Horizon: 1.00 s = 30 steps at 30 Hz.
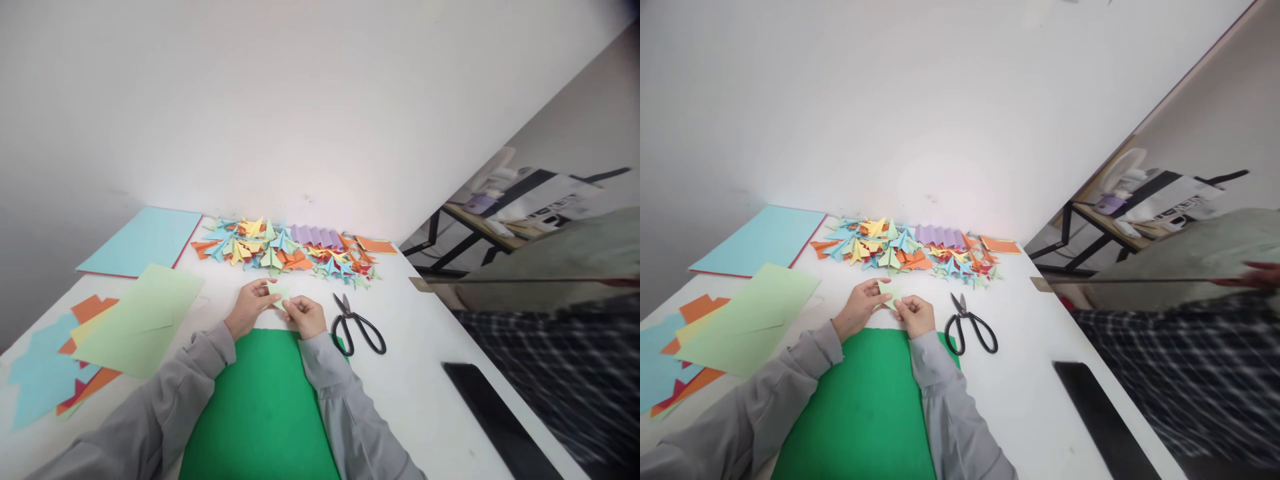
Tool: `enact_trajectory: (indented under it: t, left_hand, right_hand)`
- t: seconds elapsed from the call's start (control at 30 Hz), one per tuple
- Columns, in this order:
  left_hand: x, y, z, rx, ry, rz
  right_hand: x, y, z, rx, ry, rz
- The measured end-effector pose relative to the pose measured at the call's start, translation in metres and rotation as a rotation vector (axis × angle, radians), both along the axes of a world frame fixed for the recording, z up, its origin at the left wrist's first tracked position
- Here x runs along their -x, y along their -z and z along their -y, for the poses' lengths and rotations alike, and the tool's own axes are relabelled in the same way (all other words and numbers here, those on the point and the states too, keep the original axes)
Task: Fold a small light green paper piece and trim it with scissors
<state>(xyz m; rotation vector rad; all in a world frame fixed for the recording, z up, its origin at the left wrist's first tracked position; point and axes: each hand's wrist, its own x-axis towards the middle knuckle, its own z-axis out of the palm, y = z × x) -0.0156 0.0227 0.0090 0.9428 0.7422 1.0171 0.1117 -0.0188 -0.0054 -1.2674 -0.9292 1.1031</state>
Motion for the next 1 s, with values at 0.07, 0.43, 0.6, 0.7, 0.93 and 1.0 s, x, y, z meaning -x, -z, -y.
enact_trajectory:
  t: [0.07, 0.43, 0.6, 0.7, 0.93, 1.0]
  left_hand:
    - [-0.001, -0.001, 0.001, 0.016, 0.022, -0.001]
    - [-0.002, 0.013, -0.007, -0.053, -0.204, -0.211]
    - [-0.002, 0.011, -0.004, -0.037, -0.107, -0.17]
    - [-0.001, 0.009, -0.003, -0.011, -0.029, -0.131]
    - [0.0, 0.008, -0.002, -0.043, -0.091, -0.117]
    - [0.0, 0.009, -0.002, -0.047, -0.11, -0.116]
  right_hand:
    - [0.0, 0.002, -0.001, 0.003, 0.037, -0.014]
    - [0.008, -0.002, 0.001, 0.101, -0.126, -0.132]
    - [0.01, -0.003, 0.002, 0.09, -0.07, -0.156]
    - [0.011, -0.003, 0.002, 0.11, -0.073, -0.174]
    - [0.014, 0.002, 0.002, 0.125, -0.112, -0.149]
    - [0.015, 0.003, 0.002, 0.123, -0.103, -0.131]
